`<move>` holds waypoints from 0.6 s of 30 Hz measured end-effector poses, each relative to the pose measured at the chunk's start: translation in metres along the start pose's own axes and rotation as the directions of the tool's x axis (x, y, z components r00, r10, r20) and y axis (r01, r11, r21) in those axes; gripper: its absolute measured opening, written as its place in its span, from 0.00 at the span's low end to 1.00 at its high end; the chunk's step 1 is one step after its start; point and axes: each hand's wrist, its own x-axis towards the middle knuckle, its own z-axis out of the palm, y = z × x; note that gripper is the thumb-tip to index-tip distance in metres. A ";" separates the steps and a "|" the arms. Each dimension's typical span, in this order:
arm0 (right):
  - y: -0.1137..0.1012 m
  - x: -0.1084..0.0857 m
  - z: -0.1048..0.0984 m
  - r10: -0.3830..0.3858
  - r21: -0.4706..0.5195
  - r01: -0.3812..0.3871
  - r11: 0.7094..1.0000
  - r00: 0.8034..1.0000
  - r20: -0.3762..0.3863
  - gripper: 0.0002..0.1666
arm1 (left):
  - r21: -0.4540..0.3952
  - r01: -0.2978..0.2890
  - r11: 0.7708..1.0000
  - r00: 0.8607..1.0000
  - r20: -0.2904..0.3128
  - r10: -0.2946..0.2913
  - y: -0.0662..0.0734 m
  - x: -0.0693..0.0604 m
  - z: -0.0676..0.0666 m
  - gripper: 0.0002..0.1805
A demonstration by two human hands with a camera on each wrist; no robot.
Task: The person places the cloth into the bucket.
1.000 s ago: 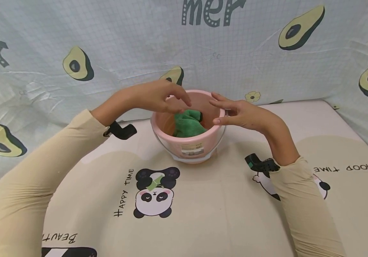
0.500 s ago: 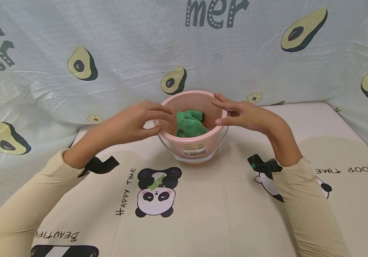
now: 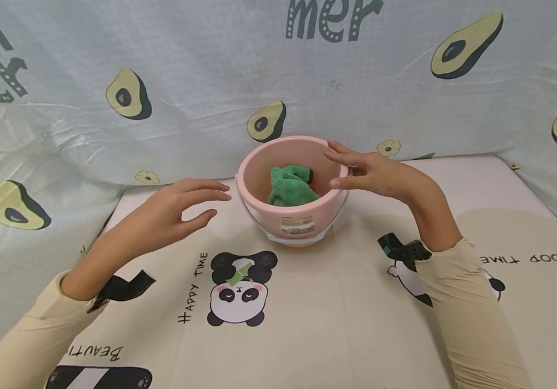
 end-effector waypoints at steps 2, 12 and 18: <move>0.000 0.000 -0.001 -0.008 0.002 0.008 1.000 1.000 -0.002 0.41 | -0.003 0.020 1.000 1.000 -0.016 -0.020 -0.001 -0.006 0.000 0.19; 0.003 -0.003 -0.002 0.016 0.008 -0.016 1.000 1.000 -0.001 0.41 | 0.005 0.162 0.987 0.987 -0.003 -0.162 -0.001 -0.029 0.002 0.23; 0.004 -0.001 -0.008 -0.018 -0.029 0.019 0.999 0.999 0.031 0.41 | 0.027 0.235 0.972 0.972 0.010 -0.235 -0.003 -0.043 0.003 0.26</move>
